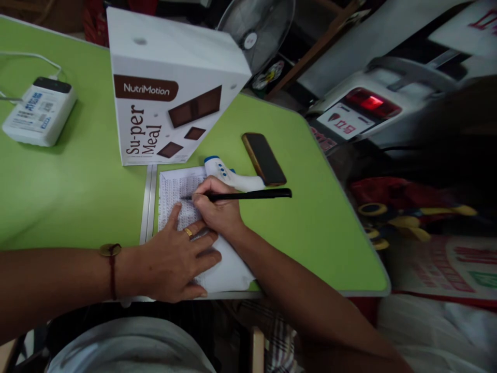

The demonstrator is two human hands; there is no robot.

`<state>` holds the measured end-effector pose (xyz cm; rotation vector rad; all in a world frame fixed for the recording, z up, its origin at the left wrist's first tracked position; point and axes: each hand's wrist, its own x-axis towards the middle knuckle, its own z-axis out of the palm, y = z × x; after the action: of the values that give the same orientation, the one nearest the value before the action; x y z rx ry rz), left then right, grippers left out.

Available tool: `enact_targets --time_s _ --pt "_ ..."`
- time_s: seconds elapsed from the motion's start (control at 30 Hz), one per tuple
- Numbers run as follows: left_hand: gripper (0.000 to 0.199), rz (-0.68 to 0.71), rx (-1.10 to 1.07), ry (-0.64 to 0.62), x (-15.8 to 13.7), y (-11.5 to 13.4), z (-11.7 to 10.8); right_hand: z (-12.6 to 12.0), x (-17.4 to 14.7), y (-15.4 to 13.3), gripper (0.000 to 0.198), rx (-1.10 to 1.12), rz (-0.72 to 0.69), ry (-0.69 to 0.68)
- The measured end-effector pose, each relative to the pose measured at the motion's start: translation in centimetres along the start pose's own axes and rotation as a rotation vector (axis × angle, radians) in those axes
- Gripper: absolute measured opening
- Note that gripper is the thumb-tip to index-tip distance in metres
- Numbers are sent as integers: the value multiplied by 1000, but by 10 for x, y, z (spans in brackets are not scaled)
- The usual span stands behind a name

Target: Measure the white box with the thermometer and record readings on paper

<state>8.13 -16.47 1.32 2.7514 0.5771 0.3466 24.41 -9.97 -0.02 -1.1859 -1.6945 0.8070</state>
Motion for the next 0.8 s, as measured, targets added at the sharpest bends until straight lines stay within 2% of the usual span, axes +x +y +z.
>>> enact_targets --time_s 0.1,0.63,0.8 --pt "53 -2 1 7 0 0 0 -1 0 -1 10 0 0 -36" --pt "54 5 2 18 -1 0 2 0 1 -2 11 -18 -24 45" --pt "53 6 5 22 -1 0 2 0 1 -2 10 -26 9 15"
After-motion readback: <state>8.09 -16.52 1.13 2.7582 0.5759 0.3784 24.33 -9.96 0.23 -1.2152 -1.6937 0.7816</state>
